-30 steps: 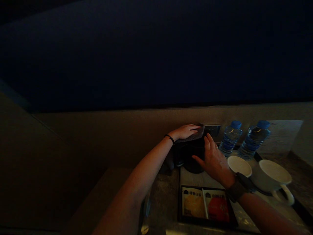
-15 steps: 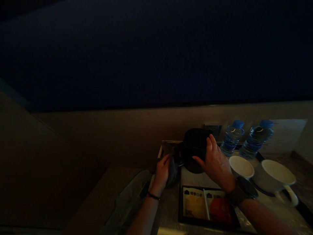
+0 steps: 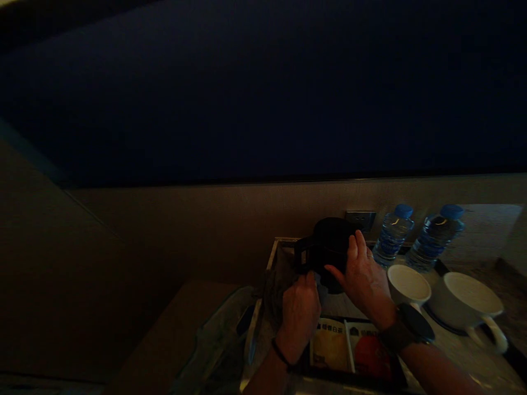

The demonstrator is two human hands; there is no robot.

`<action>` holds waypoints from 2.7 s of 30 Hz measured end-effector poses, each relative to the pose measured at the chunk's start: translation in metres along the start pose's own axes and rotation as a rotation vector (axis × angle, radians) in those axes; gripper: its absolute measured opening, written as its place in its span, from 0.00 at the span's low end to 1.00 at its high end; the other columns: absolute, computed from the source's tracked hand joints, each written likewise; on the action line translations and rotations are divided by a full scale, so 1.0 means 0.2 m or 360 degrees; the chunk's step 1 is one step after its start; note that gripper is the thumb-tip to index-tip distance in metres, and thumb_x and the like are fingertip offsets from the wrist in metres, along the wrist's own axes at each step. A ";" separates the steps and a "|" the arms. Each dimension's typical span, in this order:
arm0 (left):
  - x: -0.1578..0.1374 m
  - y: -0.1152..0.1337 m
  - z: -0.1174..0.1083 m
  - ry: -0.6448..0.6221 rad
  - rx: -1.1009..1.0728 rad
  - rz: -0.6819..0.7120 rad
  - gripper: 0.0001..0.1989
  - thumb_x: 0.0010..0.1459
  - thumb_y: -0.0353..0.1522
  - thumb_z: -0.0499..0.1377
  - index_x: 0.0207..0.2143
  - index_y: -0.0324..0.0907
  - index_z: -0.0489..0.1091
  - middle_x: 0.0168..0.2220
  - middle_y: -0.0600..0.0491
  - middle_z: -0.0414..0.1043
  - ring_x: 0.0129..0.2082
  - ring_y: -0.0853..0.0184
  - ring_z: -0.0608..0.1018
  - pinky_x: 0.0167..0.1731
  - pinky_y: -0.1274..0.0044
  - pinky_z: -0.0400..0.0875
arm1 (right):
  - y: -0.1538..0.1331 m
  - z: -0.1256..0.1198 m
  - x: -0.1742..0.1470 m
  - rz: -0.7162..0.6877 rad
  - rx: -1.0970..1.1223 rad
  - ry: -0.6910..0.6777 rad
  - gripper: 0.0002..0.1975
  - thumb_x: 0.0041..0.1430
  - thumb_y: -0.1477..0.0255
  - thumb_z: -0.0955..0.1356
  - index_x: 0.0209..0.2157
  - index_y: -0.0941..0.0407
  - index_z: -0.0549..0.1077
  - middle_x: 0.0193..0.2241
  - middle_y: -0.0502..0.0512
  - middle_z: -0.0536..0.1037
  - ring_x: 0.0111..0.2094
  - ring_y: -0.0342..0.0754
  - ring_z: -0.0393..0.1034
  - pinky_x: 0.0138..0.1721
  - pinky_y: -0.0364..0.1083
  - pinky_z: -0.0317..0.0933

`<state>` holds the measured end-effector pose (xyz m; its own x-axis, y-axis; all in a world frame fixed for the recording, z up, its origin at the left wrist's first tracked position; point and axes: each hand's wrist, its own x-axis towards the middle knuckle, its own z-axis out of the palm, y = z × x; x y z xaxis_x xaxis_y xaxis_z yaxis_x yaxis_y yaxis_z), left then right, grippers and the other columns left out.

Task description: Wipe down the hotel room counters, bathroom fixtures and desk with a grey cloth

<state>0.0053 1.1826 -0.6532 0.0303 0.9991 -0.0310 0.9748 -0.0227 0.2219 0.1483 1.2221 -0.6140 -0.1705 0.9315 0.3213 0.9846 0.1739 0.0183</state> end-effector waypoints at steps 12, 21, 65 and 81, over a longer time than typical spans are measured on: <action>0.01 -0.11 0.09 -0.0109 -0.0244 0.0225 0.23 0.63 0.24 0.46 0.60 0.38 0.61 0.39 0.44 0.79 0.38 0.61 0.81 0.39 0.72 0.75 | 0.01 0.02 -0.02 -0.0029 0.0029 0.0061 0.44 0.59 0.50 0.66 0.60 0.75 0.54 0.62 0.78 0.55 0.53 0.67 0.64 0.44 0.56 0.71; 0.09 -0.49 -0.15 0.0874 -0.1095 -0.0296 0.14 0.61 0.33 0.52 0.47 0.40 0.71 0.42 0.48 0.78 0.40 0.64 0.79 0.43 0.73 0.74 | 0.23 0.08 0.04 -0.0265 0.0426 -0.0010 0.41 0.58 0.49 0.65 0.62 0.62 0.52 0.65 0.68 0.51 0.54 0.63 0.67 0.46 0.57 0.72; 0.74 -0.21 0.15 0.0157 -0.0091 0.0940 0.14 0.66 0.27 0.47 0.48 0.38 0.69 0.44 0.48 0.72 0.46 0.64 0.70 0.44 0.75 0.66 | 0.28 0.05 -0.20 -0.0311 0.0174 0.0158 0.42 0.61 0.47 0.60 0.66 0.56 0.45 0.65 0.67 0.54 0.46 0.60 0.74 0.28 0.51 0.76; 0.59 -0.55 0.16 -0.0218 -0.0038 0.0701 0.16 0.60 0.23 0.51 0.45 0.42 0.74 0.42 0.48 0.75 0.45 0.64 0.73 0.48 0.75 0.65 | 0.21 0.10 -0.18 -0.0175 0.0423 0.0146 0.43 0.59 0.48 0.64 0.66 0.55 0.44 0.66 0.67 0.50 0.56 0.67 0.64 0.36 0.58 0.75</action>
<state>-0.0906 1.3011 -0.7117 0.4711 0.8802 -0.0568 0.8571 -0.4416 0.2654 0.1958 1.2025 -0.6427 -0.2593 0.8719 0.4154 0.9137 0.3608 -0.1868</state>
